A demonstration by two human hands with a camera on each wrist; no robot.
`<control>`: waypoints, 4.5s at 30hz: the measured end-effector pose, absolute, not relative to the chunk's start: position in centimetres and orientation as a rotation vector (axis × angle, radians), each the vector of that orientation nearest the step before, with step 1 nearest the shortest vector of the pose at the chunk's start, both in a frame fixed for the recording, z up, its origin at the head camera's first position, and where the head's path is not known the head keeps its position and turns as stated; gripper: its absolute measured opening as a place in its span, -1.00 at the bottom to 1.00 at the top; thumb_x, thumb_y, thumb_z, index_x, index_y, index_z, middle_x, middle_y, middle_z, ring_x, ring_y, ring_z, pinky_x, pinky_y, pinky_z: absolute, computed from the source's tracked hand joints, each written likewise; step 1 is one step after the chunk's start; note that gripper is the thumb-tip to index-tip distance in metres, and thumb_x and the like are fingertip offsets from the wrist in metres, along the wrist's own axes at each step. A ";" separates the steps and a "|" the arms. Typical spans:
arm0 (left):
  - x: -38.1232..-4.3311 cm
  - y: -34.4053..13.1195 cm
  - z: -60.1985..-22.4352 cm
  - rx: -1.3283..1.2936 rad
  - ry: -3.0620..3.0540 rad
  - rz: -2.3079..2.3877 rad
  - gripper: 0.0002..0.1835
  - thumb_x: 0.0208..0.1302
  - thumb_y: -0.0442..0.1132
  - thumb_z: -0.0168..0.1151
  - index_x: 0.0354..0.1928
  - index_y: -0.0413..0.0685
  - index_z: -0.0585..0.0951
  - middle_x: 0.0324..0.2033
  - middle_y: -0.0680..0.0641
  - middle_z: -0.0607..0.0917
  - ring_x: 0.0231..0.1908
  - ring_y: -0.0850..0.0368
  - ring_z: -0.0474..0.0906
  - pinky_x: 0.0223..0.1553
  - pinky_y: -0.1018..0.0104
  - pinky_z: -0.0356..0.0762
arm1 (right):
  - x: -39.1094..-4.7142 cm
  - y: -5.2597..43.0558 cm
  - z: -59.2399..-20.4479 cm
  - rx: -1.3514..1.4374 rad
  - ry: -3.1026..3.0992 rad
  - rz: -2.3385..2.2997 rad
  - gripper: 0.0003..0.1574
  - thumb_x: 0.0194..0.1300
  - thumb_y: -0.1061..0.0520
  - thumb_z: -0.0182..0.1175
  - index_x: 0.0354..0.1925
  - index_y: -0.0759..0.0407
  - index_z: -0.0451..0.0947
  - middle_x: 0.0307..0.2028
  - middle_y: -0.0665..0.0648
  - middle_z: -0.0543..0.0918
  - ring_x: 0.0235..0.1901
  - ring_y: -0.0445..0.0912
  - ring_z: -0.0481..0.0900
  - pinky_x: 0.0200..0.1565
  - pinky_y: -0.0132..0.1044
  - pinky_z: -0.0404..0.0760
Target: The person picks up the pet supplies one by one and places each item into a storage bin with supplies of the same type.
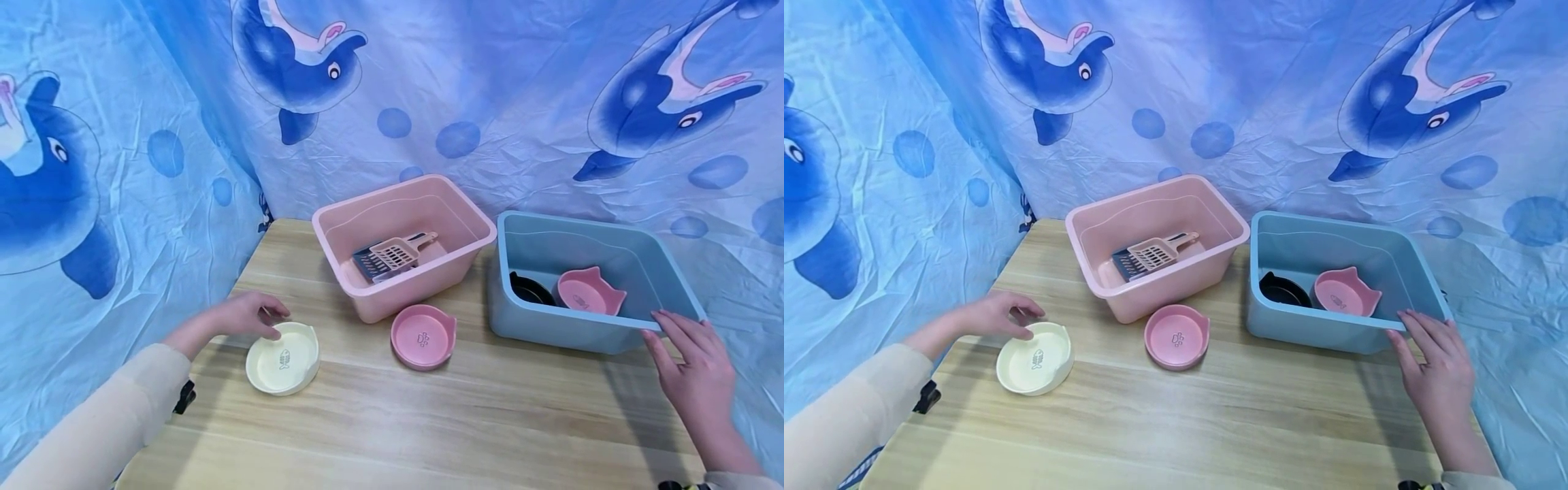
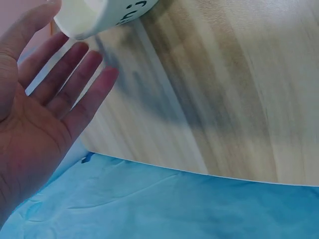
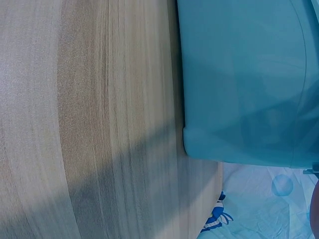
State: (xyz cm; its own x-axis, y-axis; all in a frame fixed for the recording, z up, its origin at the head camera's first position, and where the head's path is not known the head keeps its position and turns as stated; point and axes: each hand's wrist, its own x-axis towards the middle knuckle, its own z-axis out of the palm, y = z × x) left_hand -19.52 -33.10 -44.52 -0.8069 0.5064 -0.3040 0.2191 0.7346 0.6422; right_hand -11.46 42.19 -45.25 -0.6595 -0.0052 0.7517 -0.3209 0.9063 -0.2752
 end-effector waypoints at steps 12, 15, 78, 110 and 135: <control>-20.1 -33.0 -45.8 0.332 2.285 0.911 -0.67 0.31 -0.29 0.51 0.05 -0.26 0.70 -0.21 -0.05 0.72 -0.30 0.11 0.58 -0.41 0.28 0.64 | -11.6 42.3 -45.2 0.216 -2.285 0.489 0.01 0.48 -0.55 0.08 0.12 0.34 0.75 0.00 0.49 0.75 0.01 0.46 0.62 0.62 0.04 0.23; -20.4 -33.0 -46.1 0.311 2.263 0.923 -0.71 0.31 -0.31 0.49 0.01 -0.24 0.70 -0.25 -0.05 0.71 -0.36 0.12 0.58 -0.43 0.29 0.63 | -11.6 42.3 -45.2 0.215 -2.286 0.488 0.00 0.48 -0.55 0.09 0.12 0.34 0.75 0.00 0.49 0.75 0.01 0.47 0.62 0.62 0.04 0.23; -23.0 -21.5 -18.2 1.009 2.735 0.175 -0.82 0.22 -0.41 0.47 -0.29 0.09 0.78 -0.38 0.11 0.74 -0.33 0.17 0.63 -0.30 0.27 0.70 | -10.5 42.3 -44.3 0.249 -2.299 0.446 0.06 0.47 -0.61 -0.02 0.14 0.30 0.75 -0.02 0.47 0.75 -0.06 0.43 0.62 0.64 -0.06 0.17; -33.3 8.1 -19.5 1.184 2.576 0.276 -0.74 0.34 -0.41 0.29 -0.03 0.02 0.78 -0.07 0.00 0.77 -0.27 0.10 0.74 -0.26 0.31 0.80 | -11.0 42.1 -44.4 0.257 -2.286 0.428 0.00 0.52 -0.55 -0.02 0.12 0.31 0.75 -0.01 0.43 0.77 0.00 0.41 0.65 0.62 0.01 0.22; -35.9 24.5 -29.4 1.160 2.616 0.331 -0.82 0.29 -0.41 0.27 -0.36 0.06 0.71 -0.30 0.10 0.70 -0.45 0.23 0.57 -0.40 0.44 0.60 | -11.4 42.5 -44.9 0.219 -2.299 0.429 -0.08 0.54 -0.50 0.01 0.15 0.26 0.75 0.03 0.40 0.77 0.07 0.37 0.65 0.61 0.07 0.22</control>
State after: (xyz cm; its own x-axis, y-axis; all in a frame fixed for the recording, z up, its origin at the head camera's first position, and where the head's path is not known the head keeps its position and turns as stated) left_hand -35.86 24.53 -29.44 -0.6473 0.7487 -0.1431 0.6894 0.6551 0.3090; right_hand -11.42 42.46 -44.85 -0.6870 -0.0248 0.7263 -0.2853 0.9284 -0.2381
